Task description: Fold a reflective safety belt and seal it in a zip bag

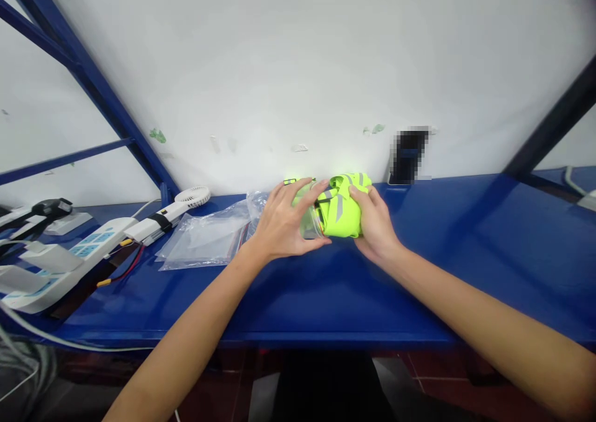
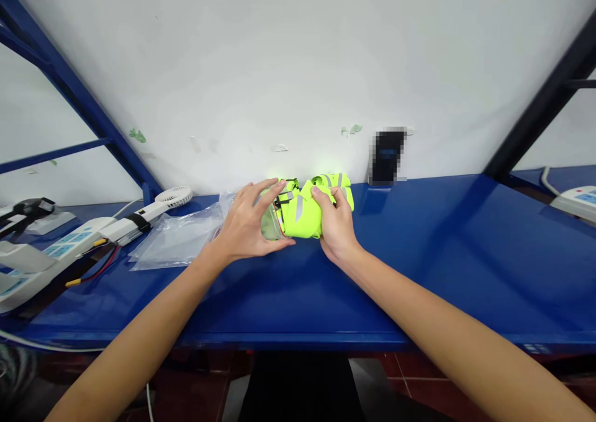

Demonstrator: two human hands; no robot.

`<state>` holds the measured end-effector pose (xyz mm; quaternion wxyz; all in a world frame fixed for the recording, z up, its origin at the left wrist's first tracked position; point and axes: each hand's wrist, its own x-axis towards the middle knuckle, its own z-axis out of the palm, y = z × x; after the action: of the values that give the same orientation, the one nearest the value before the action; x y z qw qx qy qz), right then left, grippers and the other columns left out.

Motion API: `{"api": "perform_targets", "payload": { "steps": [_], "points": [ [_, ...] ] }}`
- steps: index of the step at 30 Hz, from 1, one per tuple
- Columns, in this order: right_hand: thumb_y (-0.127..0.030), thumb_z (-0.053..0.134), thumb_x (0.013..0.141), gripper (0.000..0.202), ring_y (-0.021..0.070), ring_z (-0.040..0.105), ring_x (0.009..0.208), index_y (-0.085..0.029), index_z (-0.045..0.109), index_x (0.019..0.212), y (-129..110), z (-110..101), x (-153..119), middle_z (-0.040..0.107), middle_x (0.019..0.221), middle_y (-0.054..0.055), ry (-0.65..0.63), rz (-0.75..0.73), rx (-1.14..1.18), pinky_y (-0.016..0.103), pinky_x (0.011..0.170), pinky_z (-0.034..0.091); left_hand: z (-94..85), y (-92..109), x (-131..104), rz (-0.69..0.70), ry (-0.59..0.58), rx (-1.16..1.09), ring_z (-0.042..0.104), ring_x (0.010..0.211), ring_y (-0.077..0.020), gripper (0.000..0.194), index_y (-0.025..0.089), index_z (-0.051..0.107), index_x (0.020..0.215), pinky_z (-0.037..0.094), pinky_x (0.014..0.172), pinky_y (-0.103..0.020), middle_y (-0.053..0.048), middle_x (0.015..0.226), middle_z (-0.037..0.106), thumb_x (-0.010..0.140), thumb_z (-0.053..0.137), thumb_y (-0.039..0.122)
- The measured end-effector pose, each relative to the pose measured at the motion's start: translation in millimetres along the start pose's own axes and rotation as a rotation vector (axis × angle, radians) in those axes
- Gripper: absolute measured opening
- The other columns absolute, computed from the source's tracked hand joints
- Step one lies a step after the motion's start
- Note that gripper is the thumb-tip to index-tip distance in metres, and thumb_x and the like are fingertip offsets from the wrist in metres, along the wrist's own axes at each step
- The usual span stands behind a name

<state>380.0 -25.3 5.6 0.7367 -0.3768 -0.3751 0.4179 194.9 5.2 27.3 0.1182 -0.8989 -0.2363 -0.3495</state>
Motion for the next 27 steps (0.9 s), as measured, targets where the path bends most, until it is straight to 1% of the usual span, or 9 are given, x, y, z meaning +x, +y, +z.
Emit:
{"api": "perform_targets", "payload": {
  "steps": [3,5,7,10,13,16,19,23,27],
  "points": [
    [-0.049,0.065,0.078,0.033,0.0179,0.061,0.074,-0.025,0.043,0.083,7,-7,4,0.061,0.081,-0.002,0.088,-0.150,-0.185,0.031,0.065,0.050,8.1,7,1,-0.036,0.004,0.046,0.043,0.131,-0.0345,0.096,0.024,0.033,0.149,0.022,0.112,-0.052,-0.017,0.144,0.045,0.070,0.066,0.066],
    [-0.048,0.065,0.079,0.032,0.0171,0.058,0.074,-0.025,0.043,0.082,10,-10,4,0.058,0.080,-0.002,0.112,-0.227,-0.292,0.030,0.064,0.047,11.9,10,-2,-0.045,-0.005,0.071,0.044,0.130,-0.0347,0.091,0.025,0.034,0.149,0.022,0.112,-0.051,-0.017,0.143,0.045,0.072,0.068,0.061],
    [-0.045,0.066,0.079,0.030,0.0166,0.053,0.074,-0.024,0.045,0.082,9,-9,0,0.054,0.079,-0.002,0.097,-0.276,-0.372,0.029,0.065,0.045,14.7,12,-5,-0.047,-0.015,0.083,0.045,0.129,-0.0355,0.091,0.025,0.034,0.149,0.022,0.112,-0.052,-0.018,0.143,0.045,0.072,0.069,0.059],
    [-0.039,0.067,0.079,0.026,0.0157,0.047,0.071,-0.023,0.046,0.078,5,-4,-7,0.048,0.074,-0.003,0.026,-0.323,-0.447,0.029,0.066,0.041,18.0,17,-8,-0.029,-0.025,0.079,0.044,0.130,-0.0364,0.091,0.022,0.033,0.149,0.021,0.112,-0.054,-0.019,0.142,0.046,0.073,0.067,0.060],
    [-0.033,0.067,0.077,0.025,0.0147,0.043,0.068,-0.023,0.045,0.073,3,0,-12,0.043,0.070,-0.004,-0.021,-0.346,-0.462,0.030,0.067,0.037,21.9,24,-10,0.013,-0.022,0.073,0.045,0.130,-0.0346,0.090,0.017,0.031,0.150,0.021,0.114,-0.052,-0.020,0.139,0.049,0.077,0.063,0.060],
    [-0.030,0.066,0.077,0.024,0.0149,0.041,0.068,-0.023,0.044,0.070,4,1,-13,0.041,0.069,-0.005,-0.010,-0.360,-0.471,0.030,0.068,0.036,26.8,31,-10,0.034,-0.011,0.095,0.044,0.133,-0.0333,0.092,0.011,0.027,0.150,0.020,0.117,-0.050,-0.021,0.139,0.049,0.079,0.062,0.057],
    [-0.028,0.065,0.077,0.021,0.0156,0.043,0.070,-0.023,0.045,0.071,6,1,-13,0.043,0.070,-0.004,0.002,-0.340,-0.472,0.031,0.070,0.037,30.5,36,-11,0.022,-0.015,0.124,0.039,0.137,-0.0334,0.093,0.007,0.024,0.150,0.018,0.119,-0.049,-0.021,0.144,0.047,0.080,0.061,0.056],
    [-0.028,0.066,0.076,0.020,0.0159,0.045,0.070,-0.023,0.047,0.073,5,2,-14,0.045,0.071,-0.004,0.000,-0.298,-0.455,0.031,0.069,0.037,31.1,39,-11,-0.074,-0.027,0.161,0.032,0.141,-0.0360,0.093,0.009,0.024,0.150,0.011,0.119,-0.055,-0.019,0.148,0.043,0.081,0.059,0.060],
    [-0.027,0.066,0.075,0.020,0.0152,0.044,0.068,-0.023,0.047,0.072,1,3,-15,0.044,0.070,-0.004,0.001,-0.336,-0.493,0.031,0.068,0.037,30.3,41,-11,-0.180,-0.006,0.181,0.032,0.140,-0.0397,0.098,0.009,0.034,0.146,0.008,0.117,-0.060,-0.020,0.146,0.045,0.074,0.060,0.070]
  ]
}}
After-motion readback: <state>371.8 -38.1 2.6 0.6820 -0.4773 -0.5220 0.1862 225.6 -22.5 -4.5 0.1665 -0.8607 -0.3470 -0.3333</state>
